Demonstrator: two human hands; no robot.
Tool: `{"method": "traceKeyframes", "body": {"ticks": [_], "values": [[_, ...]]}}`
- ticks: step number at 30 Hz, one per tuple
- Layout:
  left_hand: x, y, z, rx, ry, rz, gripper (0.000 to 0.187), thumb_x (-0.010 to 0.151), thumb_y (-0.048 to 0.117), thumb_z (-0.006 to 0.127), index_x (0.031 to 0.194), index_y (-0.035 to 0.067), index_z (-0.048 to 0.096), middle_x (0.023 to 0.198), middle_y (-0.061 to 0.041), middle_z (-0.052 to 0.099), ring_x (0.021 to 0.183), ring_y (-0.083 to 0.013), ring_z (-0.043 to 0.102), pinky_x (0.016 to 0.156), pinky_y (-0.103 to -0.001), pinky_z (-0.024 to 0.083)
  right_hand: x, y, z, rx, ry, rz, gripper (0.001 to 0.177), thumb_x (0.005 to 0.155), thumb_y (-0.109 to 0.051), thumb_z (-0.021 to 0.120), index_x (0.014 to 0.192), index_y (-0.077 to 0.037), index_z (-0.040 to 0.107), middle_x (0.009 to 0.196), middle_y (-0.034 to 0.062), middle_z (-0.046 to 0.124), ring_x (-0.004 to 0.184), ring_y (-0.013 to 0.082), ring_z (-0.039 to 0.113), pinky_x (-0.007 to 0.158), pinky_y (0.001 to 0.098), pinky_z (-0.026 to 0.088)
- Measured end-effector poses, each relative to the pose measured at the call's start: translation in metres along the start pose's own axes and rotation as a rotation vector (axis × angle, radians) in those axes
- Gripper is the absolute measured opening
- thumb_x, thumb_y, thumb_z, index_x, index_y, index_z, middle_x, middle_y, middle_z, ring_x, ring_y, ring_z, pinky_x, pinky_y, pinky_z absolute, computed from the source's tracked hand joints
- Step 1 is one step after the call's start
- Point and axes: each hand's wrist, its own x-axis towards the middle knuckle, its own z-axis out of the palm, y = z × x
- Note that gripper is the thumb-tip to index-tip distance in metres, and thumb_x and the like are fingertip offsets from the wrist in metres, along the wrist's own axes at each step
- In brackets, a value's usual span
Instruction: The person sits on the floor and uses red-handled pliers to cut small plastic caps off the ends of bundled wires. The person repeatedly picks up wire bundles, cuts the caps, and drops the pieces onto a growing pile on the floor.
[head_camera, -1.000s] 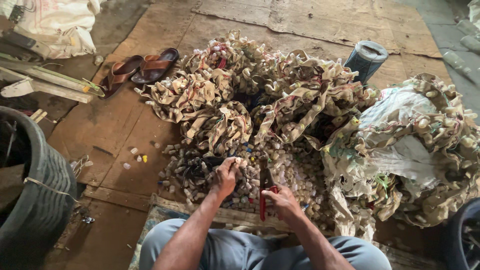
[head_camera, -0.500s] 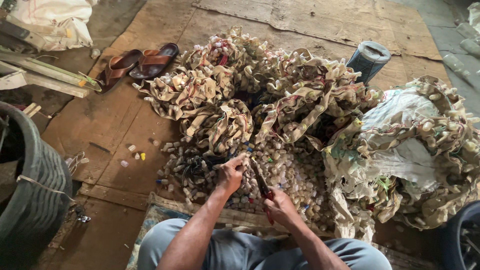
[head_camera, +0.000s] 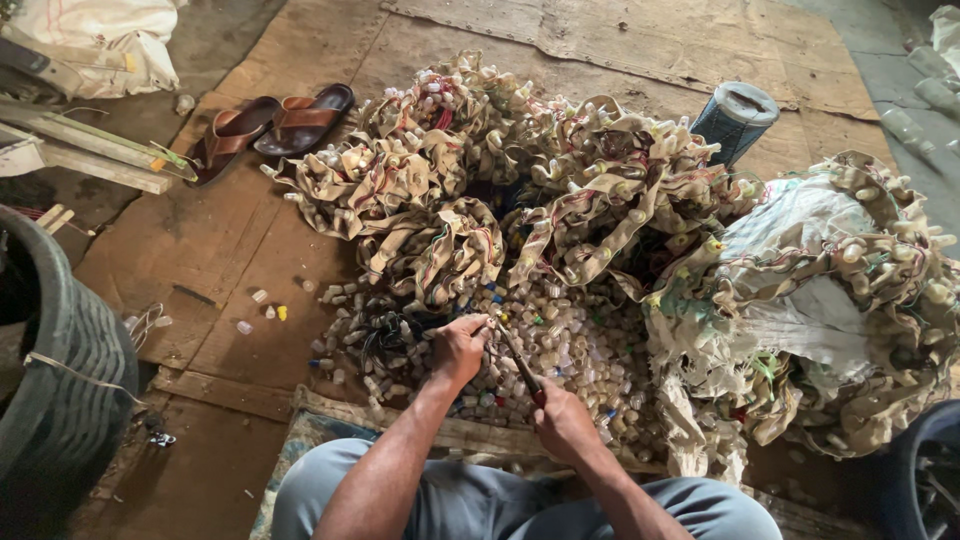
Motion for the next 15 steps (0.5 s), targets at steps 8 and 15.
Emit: {"method": "traceKeyframes", "body": {"ticks": [8,15], "values": [[0.0,0.016,-0.009,0.04,-0.118,0.029,0.021,0.089,0.01,0.071,0.108,0.002,0.076,0.104,-0.016,0.076,0.098,-0.0317,0.073,0.085,-0.038,0.057,0.005,0.008,0.006,-0.063,0.015,-0.057,0.054,0.079,-0.003,0.055,0.132,-0.009,0.055,0.088,0.0222,0.07,0.083,0.0401,0.069,0.076,0.0491,0.054],[-0.003,0.014,-0.008,0.112,-0.183,0.117,0.022,0.092,0.007,0.068,0.111,-0.001,0.075,0.098,-0.017,0.074,0.092,-0.0334,0.07,0.08,-0.039,0.057,0.006,0.004,0.005,-0.131,0.004,-0.03,0.054,0.082,-0.003,0.055,0.137,-0.008,0.053,0.089,0.0228,0.07,0.084,0.0405,0.069,0.077,0.0493,0.054]]}}
